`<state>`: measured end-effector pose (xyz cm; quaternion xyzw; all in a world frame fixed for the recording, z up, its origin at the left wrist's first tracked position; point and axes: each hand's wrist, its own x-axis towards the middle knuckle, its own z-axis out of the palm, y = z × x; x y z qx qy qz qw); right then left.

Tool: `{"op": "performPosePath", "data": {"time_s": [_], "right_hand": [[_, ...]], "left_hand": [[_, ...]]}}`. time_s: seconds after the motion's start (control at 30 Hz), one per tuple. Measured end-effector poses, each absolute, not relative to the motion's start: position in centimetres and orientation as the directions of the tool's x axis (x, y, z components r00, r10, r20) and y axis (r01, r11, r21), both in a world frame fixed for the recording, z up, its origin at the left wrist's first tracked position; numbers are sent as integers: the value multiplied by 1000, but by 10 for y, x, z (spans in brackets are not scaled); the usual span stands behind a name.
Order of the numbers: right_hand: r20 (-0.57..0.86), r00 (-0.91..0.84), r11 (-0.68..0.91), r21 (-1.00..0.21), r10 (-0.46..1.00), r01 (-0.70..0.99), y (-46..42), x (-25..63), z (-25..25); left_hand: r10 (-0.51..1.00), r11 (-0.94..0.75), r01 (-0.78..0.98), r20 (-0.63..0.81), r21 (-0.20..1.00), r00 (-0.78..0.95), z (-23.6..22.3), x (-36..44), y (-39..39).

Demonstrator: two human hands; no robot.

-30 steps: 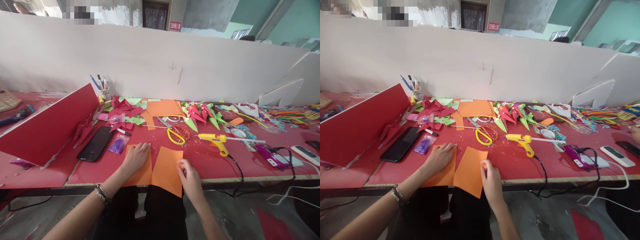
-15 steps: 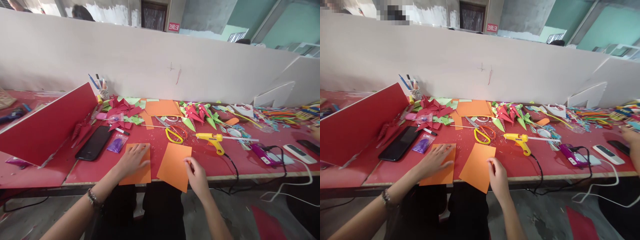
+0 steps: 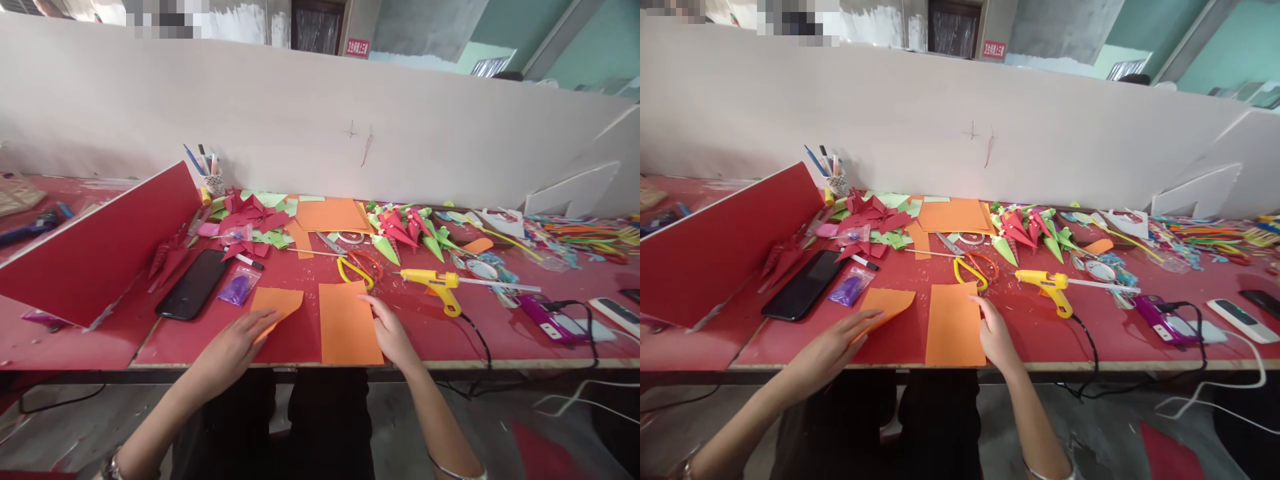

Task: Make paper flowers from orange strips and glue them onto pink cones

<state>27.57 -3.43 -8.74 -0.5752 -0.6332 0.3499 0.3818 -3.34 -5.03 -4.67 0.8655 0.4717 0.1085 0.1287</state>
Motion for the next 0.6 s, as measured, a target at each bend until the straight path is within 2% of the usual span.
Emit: {"op": "performPosePath", "data": {"time_s": [0.07, 0.23, 0.37, 0.43, 0.5, 0.6], "right_hand": [[70, -103, 112, -860, 992, 497, -38, 279, -83], [155, -199, 247, -738, 968, 628, -45, 272, -71], [197, -265, 329, -628, 944, 706, -47, 265, -71], [231, -269, 354, -572, 935, 740, -48, 263, -71], [264, -246, 350, -496, 933, 795, -50, 261, -70], [282, -261, 357, -382, 923, 852, -51, 257, -68]], "left_hand": [[883, -466, 803, 135, 371, 450, -37, -31, -38], [897, -400, 815, 360, 418, 256, -2, -4, -2], [816, -444, 817, 542, 369, 199, 10, 21, 36], [791, -502, 827, 520, 252, 322, 3, 30, 58], [778, -553, 829, 403, 79, 481, -14, 36, 76], [730, -660, 749, 196, -47, 655, -45, 39, 91]]}}
